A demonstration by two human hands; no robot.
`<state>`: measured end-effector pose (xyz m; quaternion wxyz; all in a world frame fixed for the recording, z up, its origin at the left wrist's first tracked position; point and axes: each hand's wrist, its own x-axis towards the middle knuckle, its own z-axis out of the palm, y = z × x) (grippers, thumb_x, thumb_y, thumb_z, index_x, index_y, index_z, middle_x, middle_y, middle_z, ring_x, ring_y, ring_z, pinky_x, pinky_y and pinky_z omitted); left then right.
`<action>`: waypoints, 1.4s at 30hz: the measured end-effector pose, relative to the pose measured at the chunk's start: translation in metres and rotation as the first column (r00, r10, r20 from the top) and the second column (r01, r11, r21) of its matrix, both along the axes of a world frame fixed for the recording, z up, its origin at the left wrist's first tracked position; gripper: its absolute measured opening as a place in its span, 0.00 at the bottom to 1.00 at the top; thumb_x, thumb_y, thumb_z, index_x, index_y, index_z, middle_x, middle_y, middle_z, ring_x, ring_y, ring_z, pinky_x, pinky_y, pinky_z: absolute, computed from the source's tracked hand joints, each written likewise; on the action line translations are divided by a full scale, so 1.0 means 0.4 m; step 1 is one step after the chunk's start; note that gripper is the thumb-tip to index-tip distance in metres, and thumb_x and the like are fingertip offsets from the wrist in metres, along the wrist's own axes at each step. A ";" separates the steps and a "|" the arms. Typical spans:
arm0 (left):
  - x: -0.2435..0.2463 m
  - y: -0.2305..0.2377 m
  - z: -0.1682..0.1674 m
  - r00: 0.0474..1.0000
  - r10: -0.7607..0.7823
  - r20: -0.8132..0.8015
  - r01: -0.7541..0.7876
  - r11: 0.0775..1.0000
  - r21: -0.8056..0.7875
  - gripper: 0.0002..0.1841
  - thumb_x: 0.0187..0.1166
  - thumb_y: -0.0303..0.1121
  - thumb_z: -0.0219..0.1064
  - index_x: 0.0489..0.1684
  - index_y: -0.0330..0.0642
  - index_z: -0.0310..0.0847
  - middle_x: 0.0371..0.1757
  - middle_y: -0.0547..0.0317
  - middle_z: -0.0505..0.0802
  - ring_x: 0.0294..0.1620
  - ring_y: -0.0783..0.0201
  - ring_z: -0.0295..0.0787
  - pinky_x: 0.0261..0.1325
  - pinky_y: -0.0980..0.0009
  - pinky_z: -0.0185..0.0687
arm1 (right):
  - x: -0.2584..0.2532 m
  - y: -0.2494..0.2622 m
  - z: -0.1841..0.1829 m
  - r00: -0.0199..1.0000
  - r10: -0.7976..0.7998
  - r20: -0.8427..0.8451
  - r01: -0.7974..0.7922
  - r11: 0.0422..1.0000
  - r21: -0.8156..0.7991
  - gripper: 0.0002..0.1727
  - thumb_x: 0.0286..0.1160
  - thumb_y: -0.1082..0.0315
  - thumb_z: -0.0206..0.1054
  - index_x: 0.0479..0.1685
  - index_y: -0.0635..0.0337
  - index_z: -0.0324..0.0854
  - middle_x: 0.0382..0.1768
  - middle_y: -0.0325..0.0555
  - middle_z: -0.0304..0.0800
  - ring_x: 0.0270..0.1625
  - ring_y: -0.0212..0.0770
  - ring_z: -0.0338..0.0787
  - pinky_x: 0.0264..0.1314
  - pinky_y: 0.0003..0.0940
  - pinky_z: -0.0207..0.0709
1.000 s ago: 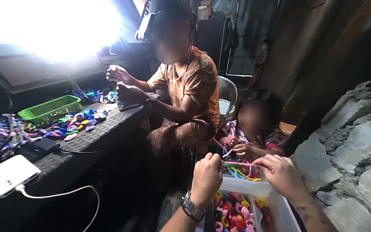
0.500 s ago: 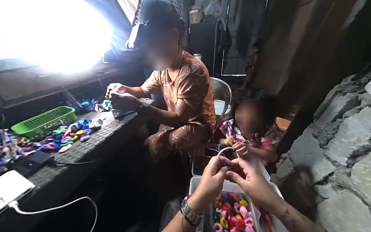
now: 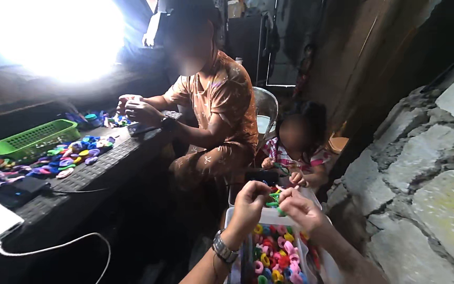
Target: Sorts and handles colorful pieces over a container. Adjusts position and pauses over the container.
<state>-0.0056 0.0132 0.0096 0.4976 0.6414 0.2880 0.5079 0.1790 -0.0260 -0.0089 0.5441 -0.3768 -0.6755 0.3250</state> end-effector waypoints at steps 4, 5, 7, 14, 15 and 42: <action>0.002 -0.005 -0.004 0.999 -0.039 0.010 0.039 0.999 0.029 0.07 0.78 0.18 0.62 0.47 0.30 0.85 0.45 0.57 0.90 0.43 0.71 0.90 0.52 0.73 0.90 | -0.030 -0.004 -0.001 0.914 -0.272 0.300 0.258 0.962 0.088 0.21 0.83 0.55 0.59 0.59 0.58 0.91 0.60 0.48 0.87 0.63 0.35 0.85 0.65 0.32 0.81; 0.003 -0.008 -0.004 0.999 -0.046 0.007 0.045 0.998 0.033 0.07 0.78 0.18 0.63 0.47 0.30 0.85 0.45 0.57 0.90 0.43 0.71 0.91 0.52 0.72 0.90 | -0.031 -0.012 0.018 0.976 -0.160 0.151 0.175 0.980 -0.094 0.23 0.82 0.59 0.59 0.67 0.63 0.86 0.65 0.47 0.84 0.64 0.30 0.84 0.64 0.26 0.79; 0.005 -0.012 -0.004 0.999 -0.047 -0.017 0.048 0.998 0.031 0.07 0.77 0.18 0.64 0.47 0.30 0.85 0.44 0.58 0.92 0.43 0.72 0.91 0.51 0.73 0.90 | -0.026 -0.023 0.045 0.944 -0.019 -0.331 -0.113 0.920 -0.375 0.20 0.82 0.64 0.59 0.70 0.60 0.80 0.59 0.40 0.88 0.53 0.30 0.88 0.53 0.26 0.84; 0.001 -0.006 0.007 0.998 -0.031 -0.060 0.028 0.999 -0.047 0.06 0.82 0.24 0.62 0.45 0.34 0.85 0.36 0.63 0.90 0.32 0.75 0.86 0.41 0.77 0.86 | -0.003 -0.007 0.007 0.542 0.126 -0.831 -0.457 0.874 -0.166 0.08 0.69 0.57 0.78 0.43 0.44 0.94 0.42 0.38 0.92 0.43 0.33 0.92 0.48 0.30 0.88; 0.001 -0.006 0.009 0.997 -0.046 -0.068 0.042 0.998 -0.046 0.06 0.82 0.24 0.62 0.45 0.34 0.85 0.36 0.63 0.90 0.32 0.76 0.86 0.40 0.78 0.86 | -0.002 -0.005 0.003 0.521 0.138 -0.843 -0.452 0.881 -0.136 0.07 0.70 0.57 0.77 0.43 0.44 0.94 0.42 0.38 0.92 0.44 0.34 0.92 0.49 0.31 0.89; -0.010 0.023 -0.013 0.850 0.473 -0.233 -0.279 0.778 0.563 0.18 0.75 0.20 0.63 0.64 0.36 0.87 0.52 0.48 0.93 0.43 0.64 0.91 0.47 0.67 0.88 | 0.041 0.017 -0.003 0.972 0.235 0.002 -0.233 0.963 0.135 0.10 0.81 0.53 0.67 0.35 0.42 0.90 0.44 0.24 0.86 0.54 0.20 0.83 0.59 0.18 0.77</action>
